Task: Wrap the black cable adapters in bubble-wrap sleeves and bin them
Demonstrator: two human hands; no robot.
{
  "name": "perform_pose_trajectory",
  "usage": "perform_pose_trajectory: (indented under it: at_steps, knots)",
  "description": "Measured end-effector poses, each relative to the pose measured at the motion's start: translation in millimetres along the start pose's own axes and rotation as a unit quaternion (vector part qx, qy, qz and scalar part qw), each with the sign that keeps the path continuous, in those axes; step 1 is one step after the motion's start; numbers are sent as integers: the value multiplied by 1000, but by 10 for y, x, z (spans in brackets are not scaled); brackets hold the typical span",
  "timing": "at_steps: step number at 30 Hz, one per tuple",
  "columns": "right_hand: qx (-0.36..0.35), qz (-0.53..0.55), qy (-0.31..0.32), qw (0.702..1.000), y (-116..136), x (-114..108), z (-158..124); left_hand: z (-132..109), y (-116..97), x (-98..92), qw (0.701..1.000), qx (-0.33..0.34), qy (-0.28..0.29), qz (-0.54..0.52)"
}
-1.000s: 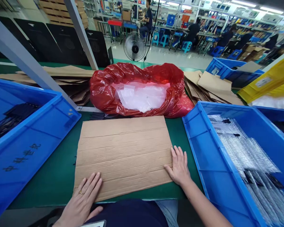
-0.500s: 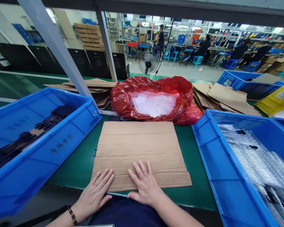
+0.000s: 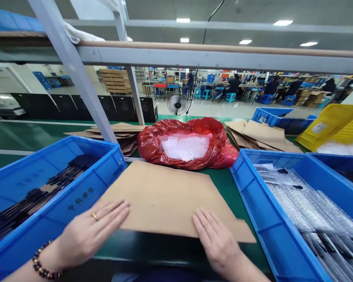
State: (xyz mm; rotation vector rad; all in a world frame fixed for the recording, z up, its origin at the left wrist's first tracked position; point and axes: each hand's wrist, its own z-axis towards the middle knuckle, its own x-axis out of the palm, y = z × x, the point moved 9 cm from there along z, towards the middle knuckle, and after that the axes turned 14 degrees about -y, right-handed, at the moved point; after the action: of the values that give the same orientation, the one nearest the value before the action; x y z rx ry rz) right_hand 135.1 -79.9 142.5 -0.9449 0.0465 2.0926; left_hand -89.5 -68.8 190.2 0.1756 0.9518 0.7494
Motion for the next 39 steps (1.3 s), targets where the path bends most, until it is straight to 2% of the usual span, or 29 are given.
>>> perform_pose_trajectory:
  at_steps: [2, 4, 6, 8, 11, 14, 17, 19, 22, 25, 28, 31, 35, 39]
  knots:
    - [-20, -52, -61, 997, -256, -303, 354, 335, 305, -235, 997, 14, -63, 39]
    - [-44, -106, -109, 987, -511, -586, 710, 652, 552, -405, 992, 35, -98, 71]
    - [-53, -148, -126, 980, -766, -827, 1054, 961, 779, -562, 987, 36, -118, 105]
    - [-30, -159, -89, 983, -1030, -981, 1375, 1255, 1072, -649, 989, -29, -75, 124]
    - [41, -113, 35, 992, -1365, -999, 1726, 1562, 1411, -612, 984, -147, 65, 79]
    - [86, -23, 159, 983, -1497, -791, 1868, 1730, 1430, -408, 970, -179, 160, -46]
    - [127, 78, 253, 956, -1508, -440, 1847, 1746, 1433, -119, 963, -196, 163, -88]
    - [154, 140, 280, 937, -1465, -208, 1812, 1654, 1448, 105, 962, -211, 157, -77]
    - [153, 163, 284, 932, -1345, 104, 1771, 1460, 1415, 410, 956, -226, 167, -84]
    - [142, 90, 275, 946, -1272, 394, 1682, 1321, 1346, 635, 949, -229, 192, -105]
    - [121, 52, 259, 957, -1169, 627, 1593, 1275, 1198, 854, 939, -212, 225, -153]
    - [103, 73, 269, 955, -1042, 826, 1528, 1258, 1035, 1066, 932, -204, 244, -173]
    - [109, 109, 288, 945, -898, 1034, 1495, 1189, 890, 1258, 937, -221, 236, -134]
    - [119, 68, 286, 948, -754, 1196, 1445, 1097, 797, 1400, 937, -222, 236, -134]
